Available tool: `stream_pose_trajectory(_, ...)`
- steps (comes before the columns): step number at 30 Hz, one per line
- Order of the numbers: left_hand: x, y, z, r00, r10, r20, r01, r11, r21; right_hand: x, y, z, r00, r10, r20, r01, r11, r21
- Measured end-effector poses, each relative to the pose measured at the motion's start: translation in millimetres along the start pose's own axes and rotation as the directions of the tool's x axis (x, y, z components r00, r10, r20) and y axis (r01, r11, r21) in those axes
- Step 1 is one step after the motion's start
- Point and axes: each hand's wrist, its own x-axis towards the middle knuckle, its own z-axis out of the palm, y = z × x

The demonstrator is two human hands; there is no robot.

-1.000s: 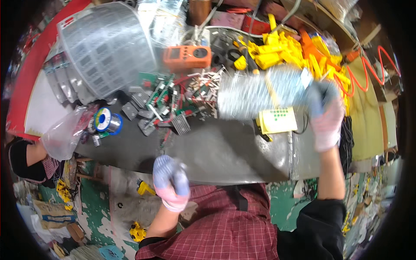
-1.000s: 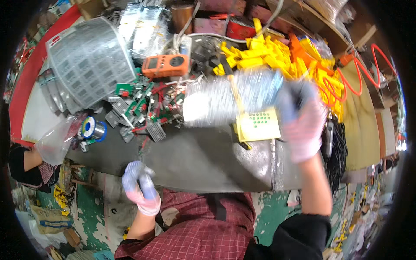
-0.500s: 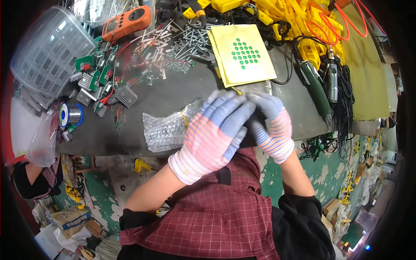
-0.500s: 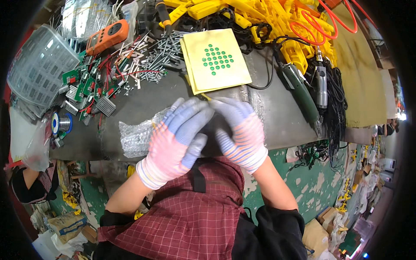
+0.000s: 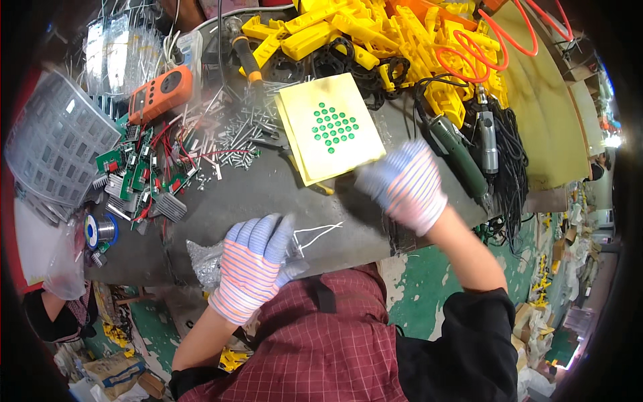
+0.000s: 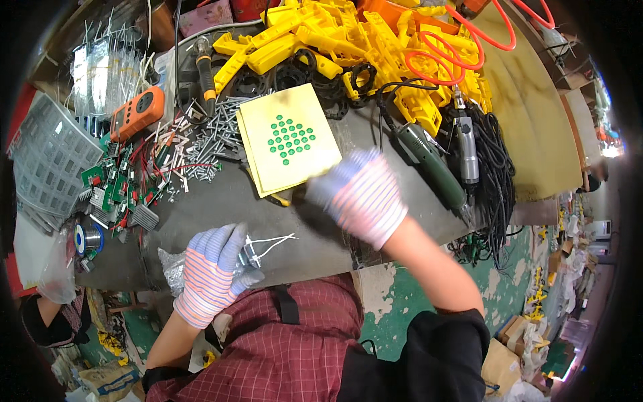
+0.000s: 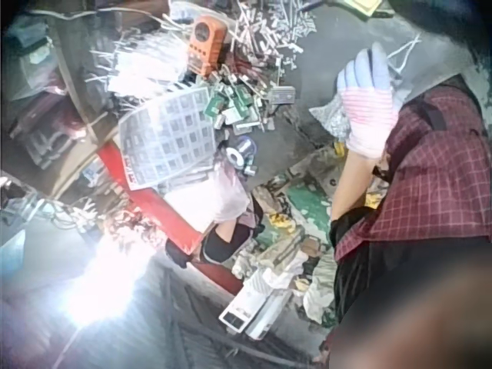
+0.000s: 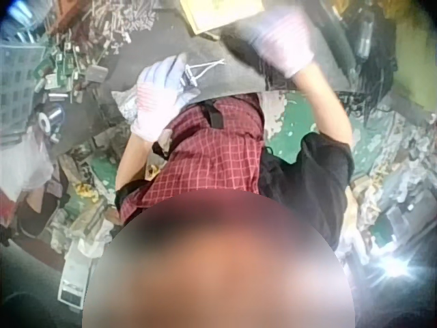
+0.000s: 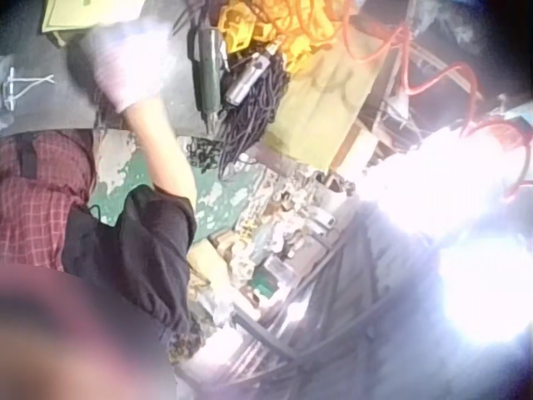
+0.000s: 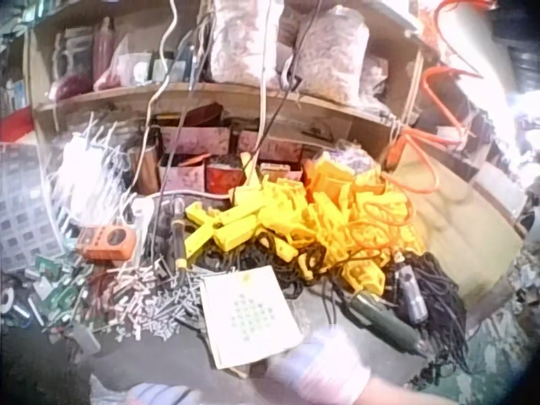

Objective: The person solders wires to a circuit board, fits the board into a yellow plastic housing, and secures it with screws using a power screwdriver. They then snap on the remaining housing pieces, secure them with the screwdriver, and test the device by pressing buttons.

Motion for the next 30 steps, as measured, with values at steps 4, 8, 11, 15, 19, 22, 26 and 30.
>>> stream_pose_trajectory(4, -8, -1, -9, 1.0, -0.003, 0.017, 0.003, 1.0, 0.007, 49, 86, -5, 0.901, 0.23, -0.367, -0.312, 0.932, -0.183)
stream_pose_trajectory(8, -18, 2, -14, 0.994, -0.097, 0.04, 0.101, 0.99, -0.098, 70, 132, -1, 0.902, 0.358, -0.24, -0.429, 0.803, -0.414)
stream_pose_trajectory(11, -14, 15, -20, 0.979, -0.058, -0.197, 0.027, 0.988, -0.155, 68, 140, -3, 0.922, 0.327, -0.206, -0.385, 0.817, -0.428)
stream_pose_trajectory(15, 21, 40, -28, 0.998, -0.063, 0.017, 0.061, 0.995, 0.073, 39, 132, -32, 0.872, 0.296, -0.389, -0.386, 0.905, -0.178)
stream_pose_trajectory(19, 20, 36, -8, 1.0, -0.03, 0.005, 0.028, 0.977, 0.21, 8, 23, -32, 0.727, 0.667, -0.164, -0.385, 0.593, 0.707)
stream_pose_trajectory(22, 24, 34, -1, 0.989, -0.065, 0.129, 0.04, 0.981, 0.19, -24, -37, -1, 0.847, 0.531, -0.017, -0.341, 0.569, 0.748)
stream_pose_trajectory(26, 17, 30, 10, 0.999, -0.049, -0.011, 0.05, 0.996, 0.071, -52, -92, 21, 0.649, 0.664, 0.371, -0.508, 0.014, 0.861)
stream_pose_trajectory(30, 9, 31, 21, 0.99, -0.032, -0.139, 0.048, 0.992, 0.113, -58, -117, 20, 0.583, 0.683, 0.439, -0.528, -0.093, 0.844)
